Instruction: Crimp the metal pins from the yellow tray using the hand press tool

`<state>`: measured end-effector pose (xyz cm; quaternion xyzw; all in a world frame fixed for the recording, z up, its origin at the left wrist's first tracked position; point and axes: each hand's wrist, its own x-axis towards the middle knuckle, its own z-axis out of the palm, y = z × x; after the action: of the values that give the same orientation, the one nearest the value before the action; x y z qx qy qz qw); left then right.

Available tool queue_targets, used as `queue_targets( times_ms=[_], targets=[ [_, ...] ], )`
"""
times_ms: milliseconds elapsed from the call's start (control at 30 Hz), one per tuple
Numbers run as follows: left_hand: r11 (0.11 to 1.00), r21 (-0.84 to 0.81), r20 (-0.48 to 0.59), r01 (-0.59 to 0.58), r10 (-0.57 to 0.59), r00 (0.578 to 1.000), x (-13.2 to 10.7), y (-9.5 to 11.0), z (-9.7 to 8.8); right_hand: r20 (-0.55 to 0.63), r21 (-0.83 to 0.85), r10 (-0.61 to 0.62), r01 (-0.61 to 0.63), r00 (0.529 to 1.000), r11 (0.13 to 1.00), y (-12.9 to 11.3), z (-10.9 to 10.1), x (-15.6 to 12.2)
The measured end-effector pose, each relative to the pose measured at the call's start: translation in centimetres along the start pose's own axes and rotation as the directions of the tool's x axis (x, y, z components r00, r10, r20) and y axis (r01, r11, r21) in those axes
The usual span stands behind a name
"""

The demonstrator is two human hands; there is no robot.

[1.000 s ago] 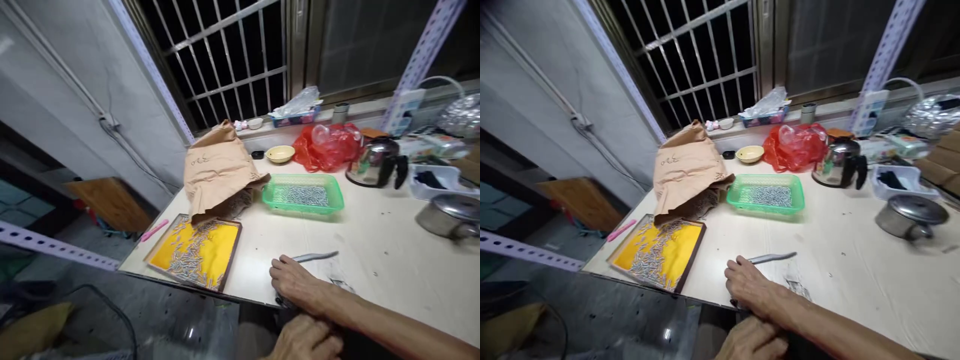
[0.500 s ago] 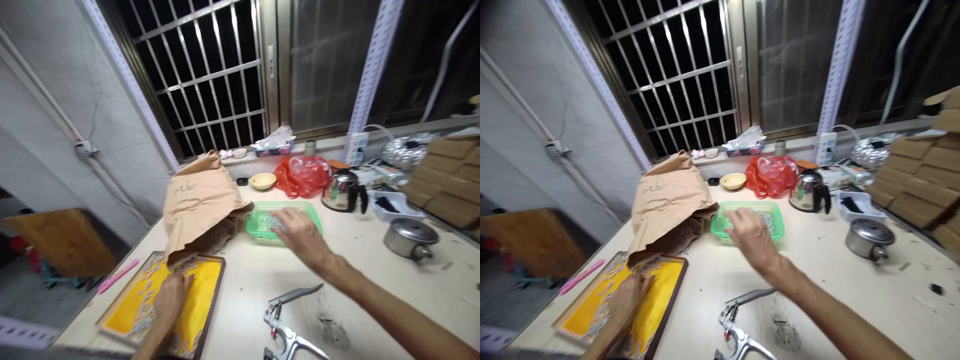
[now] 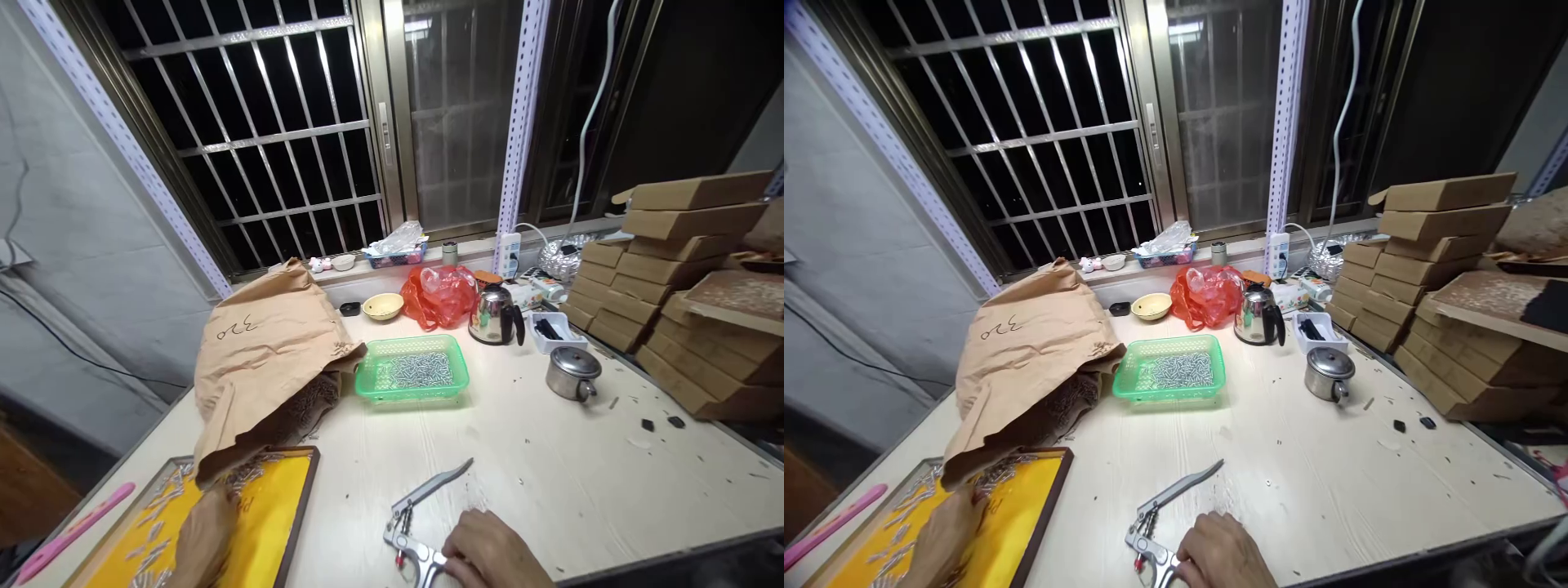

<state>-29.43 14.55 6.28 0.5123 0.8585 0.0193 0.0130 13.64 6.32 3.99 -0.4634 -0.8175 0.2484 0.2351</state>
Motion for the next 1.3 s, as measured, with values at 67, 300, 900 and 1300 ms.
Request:
queue_targets(
  times_ms=[67, 300, 900, 1300],
  targets=[
    [0.997, -0.064, -0.027, -0.049, 0.047, 0.999, -0.4, 0.4, -0.4, -0.007, 0.014, 0.005, -0.005, 1.0, 1.0, -0.2, -0.4, -0.2],
    [0.672, -0.736, 0.349, 0.082, 0.273, 0.897, -9.5, 8.1, -2.9, -0.063, -0.05, 0.001, -0.004, 0.998, 0.999, -0.8, -1.0, -0.9],
    [0.704, -0.639, 0.721, 0.311, 0.406, 0.561, -16.1, 16.1, 0.5, -0.07, -0.359, -0.013, -0.013, 0.997, 0.933, 0.1, 0.3, -1.5],
    [0.767, -0.598, 0.756, 0.232, 0.444, 0.48, -15.5, 16.9, 1.0, -0.029, -0.46, -0.048, 0.029, 0.998, 0.887, 1.3, -0.3, 0.3]
  ],
)
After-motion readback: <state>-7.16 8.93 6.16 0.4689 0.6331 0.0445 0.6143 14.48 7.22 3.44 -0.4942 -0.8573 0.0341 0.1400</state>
